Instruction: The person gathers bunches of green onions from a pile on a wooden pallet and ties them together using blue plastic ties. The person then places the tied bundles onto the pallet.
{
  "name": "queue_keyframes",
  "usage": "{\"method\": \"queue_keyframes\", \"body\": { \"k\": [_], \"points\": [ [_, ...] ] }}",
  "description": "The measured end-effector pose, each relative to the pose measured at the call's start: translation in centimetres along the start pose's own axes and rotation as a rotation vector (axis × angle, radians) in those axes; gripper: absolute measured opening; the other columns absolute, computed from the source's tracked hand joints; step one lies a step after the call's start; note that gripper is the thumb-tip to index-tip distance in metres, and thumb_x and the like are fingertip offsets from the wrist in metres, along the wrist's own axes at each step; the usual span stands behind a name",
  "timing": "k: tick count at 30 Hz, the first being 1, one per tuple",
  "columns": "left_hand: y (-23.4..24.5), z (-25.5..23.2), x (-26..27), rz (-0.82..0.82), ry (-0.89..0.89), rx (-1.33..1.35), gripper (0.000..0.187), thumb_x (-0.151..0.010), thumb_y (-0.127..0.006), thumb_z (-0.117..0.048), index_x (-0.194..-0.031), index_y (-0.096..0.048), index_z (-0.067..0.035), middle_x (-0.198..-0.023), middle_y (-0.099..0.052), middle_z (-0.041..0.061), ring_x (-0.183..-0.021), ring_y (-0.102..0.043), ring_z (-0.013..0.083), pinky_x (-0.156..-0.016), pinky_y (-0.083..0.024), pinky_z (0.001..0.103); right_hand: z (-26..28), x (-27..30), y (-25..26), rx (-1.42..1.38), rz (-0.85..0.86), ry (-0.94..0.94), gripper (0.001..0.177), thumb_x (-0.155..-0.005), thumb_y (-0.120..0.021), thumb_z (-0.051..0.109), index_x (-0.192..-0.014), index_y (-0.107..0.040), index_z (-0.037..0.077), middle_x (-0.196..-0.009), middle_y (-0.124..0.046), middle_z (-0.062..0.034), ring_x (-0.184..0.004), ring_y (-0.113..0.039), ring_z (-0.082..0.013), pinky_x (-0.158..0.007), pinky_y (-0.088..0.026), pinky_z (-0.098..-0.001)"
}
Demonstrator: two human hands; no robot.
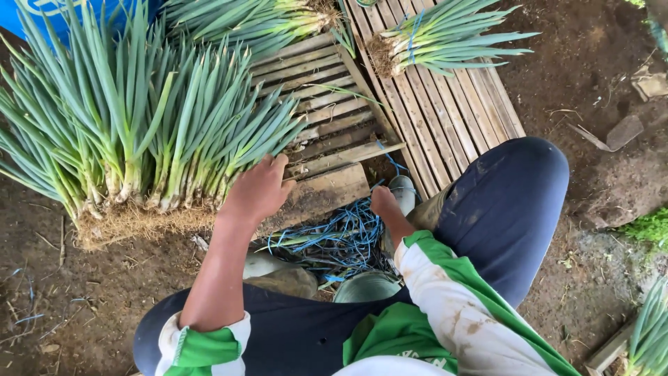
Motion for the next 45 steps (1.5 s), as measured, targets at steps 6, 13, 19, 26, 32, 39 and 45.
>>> {"method": "queue_keyframes", "body": {
  "k": [6, 13, 19, 26, 32, 39, 45],
  "points": [
    [-0.1, 0.4, -0.3, -0.014, 0.013, -0.003, 0.047, -0.11, -0.053, -0.033, -0.15, -0.048, -0.007, -0.144, -0.054, 0.024, -0.125, -0.067, 0.0429, -0.107, -0.055, 0.062, 4.8, 5.2, 7.6, 0.074, -0.135, 0.114, 0.008, -0.094, -0.065, -0.003, -0.096, -0.067, -0.012, -0.092, -0.071, -0.031, -0.087, -0.076, -0.0464, -0.069, -0.068, -0.0571],
    [3.0, -1.4, 2.5, -0.049, -0.046, 0.034, 0.046, -0.112, -0.052, -0.026, -0.152, -0.045, -0.004, -0.147, -0.05, 0.028, -0.127, -0.065, 0.0451, -0.102, -0.058, 0.063, 14.3, 7.8, 19.4, 0.436, 0.25, 0.094, 0.052, -0.079, -0.093, 0.017, -0.118, -0.074, -0.011, -0.125, -0.071, -0.0355, -0.125, -0.067, -0.0482, -0.099, -0.059, -0.0621],
    [6.0, -3.8, 5.0, -0.079, -0.093, 0.356, 0.045, -0.113, -0.052, -0.021, -0.15, -0.045, 0.002, -0.148, -0.05, 0.032, -0.136, -0.058, 0.0497, -0.107, -0.054, 0.067, 27.9, 22.2, 35.3, 0.097, 0.205, 0.633, 0.015, -0.079, -0.089, 0.023, -0.094, -0.088, 0.022, -0.097, -0.084, -0.0136, -0.096, -0.077, -0.0421, -0.092, -0.058, -0.0521],
    [5.5, -4.3, 4.0, -0.275, -0.286, 0.642, 0.044, -0.111, -0.059, -0.024, -0.14, -0.059, 0.008, -0.131, -0.064, 0.033, -0.125, -0.067, 0.0498, -0.102, -0.059, 0.062, 32.9, 30.7, 39.7, -0.244, 0.186, 0.778, 0.009, -0.089, -0.083, 0.016, -0.097, -0.086, 0.012, -0.093, -0.085, -0.0058, -0.08, -0.068, -0.0138, -0.077, -0.054, -0.0326],
    [6.3, -3.5, 5.0, -0.307, -0.218, 0.823, 0.021, -0.104, -0.068, -0.01, -0.121, -0.08, -0.006, -0.095, -0.082, 0.018, -0.094, -0.082, 0.0336, -0.091, -0.065, 0.048, 33.3, 28.3, 38.3, -0.365, 0.157, 0.8, 0.012, -0.089, -0.086, 0.023, -0.097, -0.085, 0.015, -0.089, -0.083, -0.0007, -0.07, -0.059, -0.0095, -0.064, -0.048, -0.0257],
    [5.1, -1.9, 2.7, -0.378, -0.209, 0.991, 0.018, -0.103, -0.069, -0.006, -0.116, -0.081, -0.002, -0.094, -0.082, 0.021, -0.088, -0.081, 0.0315, -0.082, -0.065, 0.047, 33.1, 28.1, 38.5, -0.501, 0.213, 0.824, 0.011, -0.094, -0.081, 0.016, -0.103, -0.082, 0.01, -0.093, -0.081, -0.0064, -0.086, -0.071, -0.0148, -0.068, -0.052, -0.0263],
    [6.6, -3.3, 3.5, -0.343, -0.145, 0.988, 0.019, -0.103, -0.069, -0.008, -0.117, -0.08, -0.003, -0.098, -0.081, 0.021, -0.083, -0.081, 0.0269, -0.074, -0.065, 0.045, 32.1, 27.7, 37.5, -0.432, 0.229, 0.865, 0.017, -0.101, -0.074, 0.016, -0.111, -0.081, 0.004, -0.103, -0.08, -0.0139, -0.101, -0.073, -0.0261, -0.077, -0.055, -0.0344]
  ]
}}
Point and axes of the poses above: each hand's wrist, its own x-axis away from the middle knuckle, its own y-axis out of the back of the hand, z = x × y, the point moved 6 cm from there along -x, towards the middle knuckle
